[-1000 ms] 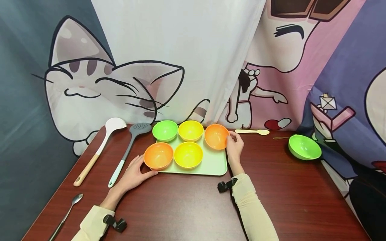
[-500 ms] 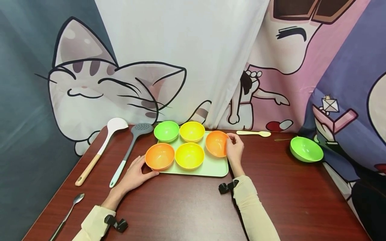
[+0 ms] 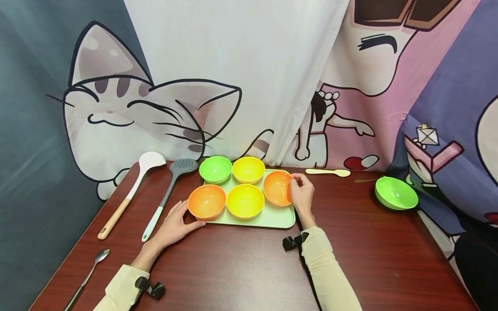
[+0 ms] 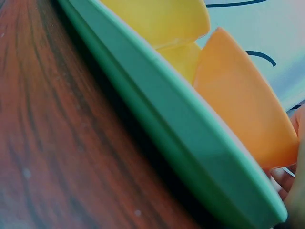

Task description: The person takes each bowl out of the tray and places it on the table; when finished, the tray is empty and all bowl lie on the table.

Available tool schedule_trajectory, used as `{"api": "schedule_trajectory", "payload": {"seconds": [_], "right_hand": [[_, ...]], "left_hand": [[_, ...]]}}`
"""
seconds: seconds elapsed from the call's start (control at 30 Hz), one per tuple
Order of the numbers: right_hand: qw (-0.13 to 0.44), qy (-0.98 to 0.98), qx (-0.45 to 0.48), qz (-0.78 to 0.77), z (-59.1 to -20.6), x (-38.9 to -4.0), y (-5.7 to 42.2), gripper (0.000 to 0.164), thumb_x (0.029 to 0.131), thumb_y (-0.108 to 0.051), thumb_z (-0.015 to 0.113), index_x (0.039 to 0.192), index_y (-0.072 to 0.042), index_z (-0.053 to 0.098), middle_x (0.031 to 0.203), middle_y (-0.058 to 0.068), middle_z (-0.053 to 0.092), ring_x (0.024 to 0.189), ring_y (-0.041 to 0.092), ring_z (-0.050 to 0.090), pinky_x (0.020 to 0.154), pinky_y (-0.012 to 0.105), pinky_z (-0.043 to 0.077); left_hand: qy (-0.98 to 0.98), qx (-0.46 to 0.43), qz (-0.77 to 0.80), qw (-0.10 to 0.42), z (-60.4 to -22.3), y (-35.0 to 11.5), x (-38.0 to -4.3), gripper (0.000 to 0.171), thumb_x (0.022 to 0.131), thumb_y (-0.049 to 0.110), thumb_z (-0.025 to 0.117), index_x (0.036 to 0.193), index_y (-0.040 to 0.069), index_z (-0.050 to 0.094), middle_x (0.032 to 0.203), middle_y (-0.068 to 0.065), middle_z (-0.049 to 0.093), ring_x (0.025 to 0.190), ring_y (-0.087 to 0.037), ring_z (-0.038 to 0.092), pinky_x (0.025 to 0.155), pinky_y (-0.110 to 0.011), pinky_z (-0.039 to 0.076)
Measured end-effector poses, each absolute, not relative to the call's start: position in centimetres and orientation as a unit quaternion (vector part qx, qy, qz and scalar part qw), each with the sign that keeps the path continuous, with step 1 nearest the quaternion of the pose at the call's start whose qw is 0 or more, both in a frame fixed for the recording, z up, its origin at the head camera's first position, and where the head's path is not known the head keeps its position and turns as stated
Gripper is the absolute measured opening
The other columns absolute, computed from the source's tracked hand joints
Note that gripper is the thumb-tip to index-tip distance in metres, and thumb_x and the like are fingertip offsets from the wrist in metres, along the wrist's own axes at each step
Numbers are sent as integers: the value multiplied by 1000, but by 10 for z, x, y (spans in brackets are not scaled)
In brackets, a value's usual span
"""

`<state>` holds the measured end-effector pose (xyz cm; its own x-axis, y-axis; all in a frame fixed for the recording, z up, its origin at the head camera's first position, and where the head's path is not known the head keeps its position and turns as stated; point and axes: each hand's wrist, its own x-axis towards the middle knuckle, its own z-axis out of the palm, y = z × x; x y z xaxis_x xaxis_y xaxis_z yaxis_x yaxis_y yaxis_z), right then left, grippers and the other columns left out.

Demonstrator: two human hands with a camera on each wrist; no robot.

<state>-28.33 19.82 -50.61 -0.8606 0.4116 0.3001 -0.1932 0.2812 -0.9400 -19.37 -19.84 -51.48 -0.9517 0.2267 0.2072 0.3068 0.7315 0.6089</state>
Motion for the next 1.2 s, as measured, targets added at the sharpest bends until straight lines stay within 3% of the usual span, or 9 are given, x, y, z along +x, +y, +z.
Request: {"api": "schedule_trajectory", "payload": {"seconds": [0.4, 0.67, 0.8, 1.0, 1.2], "right_hand": [[244, -711, -139, 645, -504, -284, 200, 16, 91, -5, 57, 96, 3, 70, 75, -13, 59, 72, 8, 54, 60, 16, 46], [226, -638, -182, 713, -503, -284, 202, 14, 93, -6, 55, 85, -7, 66, 75, -11, 62, 77, 10, 55, 64, 18, 48], [229, -628, -185, 721, -503, -284, 203, 11, 92, -5, 56, 88, -6, 67, 78, -11, 62, 76, 9, 56, 63, 16, 50], [237, -621, -187, 723, -503, -282, 209, 14, 91, -5, 59, 98, 4, 66, 76, -12, 63, 72, 6, 56, 59, 13, 48], [240, -627, -194, 715, -504, -277, 220, 9, 91, -7, 61, 94, -1, 68, 74, -11, 63, 61, 5, 53, 51, 15, 45]], "left_hand": [[-929, -144, -335, 59, -516, -199, -194, 90, 78, 58, 78, 149, 14, 46, 152, -10, 48, 144, -27, 42, 125, -53, 19], [-926, -148, -341, 61, -516, -200, -194, 87, 78, 55, 80, 149, 13, 48, 151, -10, 49, 143, -27, 43, 125, -53, 19], [-927, -148, -340, 63, -516, -199, -194, 87, 79, 54, 80, 149, 13, 48, 151, -11, 49, 143, -27, 43, 125, -53, 19], [-927, -146, -341, 63, -515, -199, -193, 87, 78, 54, 80, 149, 13, 47, 151, -11, 49, 143, -28, 43, 125, -53, 19], [-927, -149, -337, 67, -516, -199, -193, 88, 78, 55, 79, 149, 14, 47, 151, -10, 49, 143, -27, 43, 124, -54, 20]]}}
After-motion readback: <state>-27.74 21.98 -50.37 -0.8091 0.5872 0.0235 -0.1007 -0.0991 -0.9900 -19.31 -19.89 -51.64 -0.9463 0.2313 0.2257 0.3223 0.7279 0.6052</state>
